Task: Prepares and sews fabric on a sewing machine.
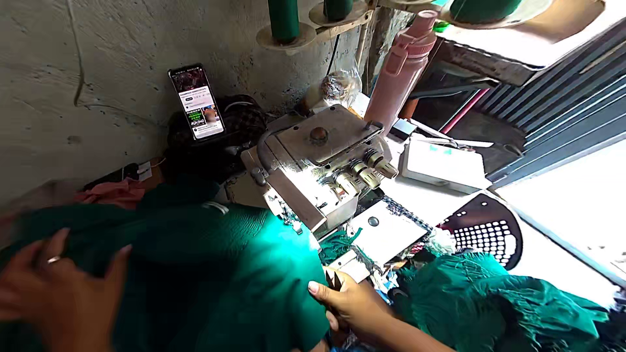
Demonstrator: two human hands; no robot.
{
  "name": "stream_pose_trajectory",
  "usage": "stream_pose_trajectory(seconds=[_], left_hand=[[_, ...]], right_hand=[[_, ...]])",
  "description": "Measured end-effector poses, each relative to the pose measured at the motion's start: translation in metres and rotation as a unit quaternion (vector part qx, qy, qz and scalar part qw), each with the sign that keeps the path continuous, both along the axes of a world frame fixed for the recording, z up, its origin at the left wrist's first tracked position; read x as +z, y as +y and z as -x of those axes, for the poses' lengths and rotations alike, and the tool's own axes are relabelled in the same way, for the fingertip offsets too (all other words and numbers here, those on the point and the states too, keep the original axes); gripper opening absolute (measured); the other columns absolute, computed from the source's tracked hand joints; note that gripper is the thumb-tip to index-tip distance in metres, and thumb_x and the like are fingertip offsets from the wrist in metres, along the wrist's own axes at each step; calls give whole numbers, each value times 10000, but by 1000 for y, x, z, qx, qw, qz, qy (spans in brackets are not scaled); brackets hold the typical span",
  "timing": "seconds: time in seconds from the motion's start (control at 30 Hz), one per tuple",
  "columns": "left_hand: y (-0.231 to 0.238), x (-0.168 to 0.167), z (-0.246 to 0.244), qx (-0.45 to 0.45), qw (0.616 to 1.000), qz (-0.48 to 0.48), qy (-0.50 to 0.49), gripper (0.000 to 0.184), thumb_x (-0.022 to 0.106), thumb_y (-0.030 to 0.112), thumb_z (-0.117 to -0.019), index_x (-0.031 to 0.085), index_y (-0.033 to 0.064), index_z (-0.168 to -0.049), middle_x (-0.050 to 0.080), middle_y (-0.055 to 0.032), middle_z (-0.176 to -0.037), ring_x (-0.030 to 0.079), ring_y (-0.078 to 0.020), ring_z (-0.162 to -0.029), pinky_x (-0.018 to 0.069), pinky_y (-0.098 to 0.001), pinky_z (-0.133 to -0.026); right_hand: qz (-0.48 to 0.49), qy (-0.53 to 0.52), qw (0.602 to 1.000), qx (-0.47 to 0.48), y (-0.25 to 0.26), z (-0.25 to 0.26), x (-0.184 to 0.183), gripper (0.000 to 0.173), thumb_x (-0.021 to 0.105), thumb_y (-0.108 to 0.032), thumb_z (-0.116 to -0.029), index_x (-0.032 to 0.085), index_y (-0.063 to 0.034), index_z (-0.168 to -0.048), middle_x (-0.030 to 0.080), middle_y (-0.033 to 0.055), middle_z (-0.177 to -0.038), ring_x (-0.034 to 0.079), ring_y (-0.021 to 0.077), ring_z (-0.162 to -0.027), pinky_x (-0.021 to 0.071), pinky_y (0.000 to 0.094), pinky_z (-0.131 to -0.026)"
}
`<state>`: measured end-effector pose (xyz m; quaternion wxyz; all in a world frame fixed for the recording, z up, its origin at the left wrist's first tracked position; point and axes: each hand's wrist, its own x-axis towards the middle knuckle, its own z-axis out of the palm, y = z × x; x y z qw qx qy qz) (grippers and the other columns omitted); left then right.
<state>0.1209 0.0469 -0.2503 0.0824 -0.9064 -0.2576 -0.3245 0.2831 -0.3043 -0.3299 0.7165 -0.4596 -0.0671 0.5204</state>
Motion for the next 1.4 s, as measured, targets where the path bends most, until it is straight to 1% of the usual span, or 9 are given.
stream_pose_trajectory(seconds=[0.13, 0.3, 0.5, 0.63, 0.77, 0.93, 1.07, 1.23, 1.4], left_hand=[[-154, -11, -47, -270, 961, -2, 60, 519, 578, 618, -923, 734, 129, -850, 688, -99, -719, 681, -271, -662, 529, -437, -597], [-222, -102, -40, -311, 931, 182, -56, 147, 671, 240, -941, 649, 157, -1060, 623, -44, -1030, 600, -152, -1054, 469, -226, -993], [-211, -68, -19, -242, 800, 545, -69, 172, 525, 35, -1032, 689, 12, -1079, 745, 36, -1114, 660, 18, -1098, 528, -205, -988], [-191, -42, -39, -183, 799, 561, -115, 211, 362, 138, -1078, 521, 20, -1153, 586, 129, -1050, 546, 119, -1007, 465, -140, -917], [-179, -16, -64, -169, 897, 407, 0, 603, 659, 556, -917, 624, 16, -1183, 696, -79, -1093, 637, -62, -1007, 520, -293, -870], [-202, -17, -82, -193, 951, 240, -19, 227, 612, 216, -983, 723, 18, -983, 718, -126, -961, 677, -157, -939, 528, -293, -840], [-221, -56, -94, -252, 932, 258, -37, 267, 420, 188, -1051, 588, -19, -1060, 662, -208, -1281, 535, -236, -1371, 313, -421, -1212], [-224, -32, -97, -177, 929, 321, -48, 306, 425, 166, -1069, 566, -101, -1123, 670, -119, -1001, 632, 8, -965, 498, -165, -863], [-253, -56, -100, -192, 967, 168, 18, 269, 447, 139, -976, 679, 6, -1000, 744, -161, -1183, 650, -407, -1225, 401, -636, -1082]], right_hand=[[-35, -3, 999, 40, -8, -6, -4, 84, 481, -116, -1054, 564, -122, -1053, 621, -49, -691, 521, 1, -459, 467, 156, -450], [-38, -37, 993, 108, -15, -21, -3, 174, 447, -29, -990, 553, -143, -1068, 596, -66, -686, 512, 1, -465, 464, 164, -456], [38, -96, 994, 30, -7, -28, -23, 203, 474, 52, -920, 578, -96, -1011, 580, -70, -622, 500, 6, -433, 450, 178, -432], [-6, -152, 987, -54, -3, -23, -15, 318, 546, 25, -858, 616, -50, -1159, 690, -54, -930, 567, -8, -542, 502, 173, -481], [-27, -100, 993, -53, -3, -24, 4, 181, 644, -271, -973, 597, -116, -1053, 628, -91, -759, 550, -11, -505, 492, 164, -467], [34, -151, 986, -55, 5, -29, -1, 162, 715, -254, -937, 643, -109, -946, 603, -74, -715, 544, -10, -542, 464, 167, -504], [-10, -107, 994, -27, 4, -24, -7, 53, 639, -135, -996, 654, -84, -989, 624, -55, -720, 512, -12, -478, 440, 151, -434], [19, -180, 982, -51, 11, -20, -29, 123, 642, -211, -1005, 631, -98, -957, 561, -81, -684, 486, -21, -461, 448, 158, -441], [3, -329, 938, -114, 6, -10, -36, 212, 606, -207, -1004, 677, -23, -927, 620, -37, -739, 563, -44, -658, 477, 146, -635]])
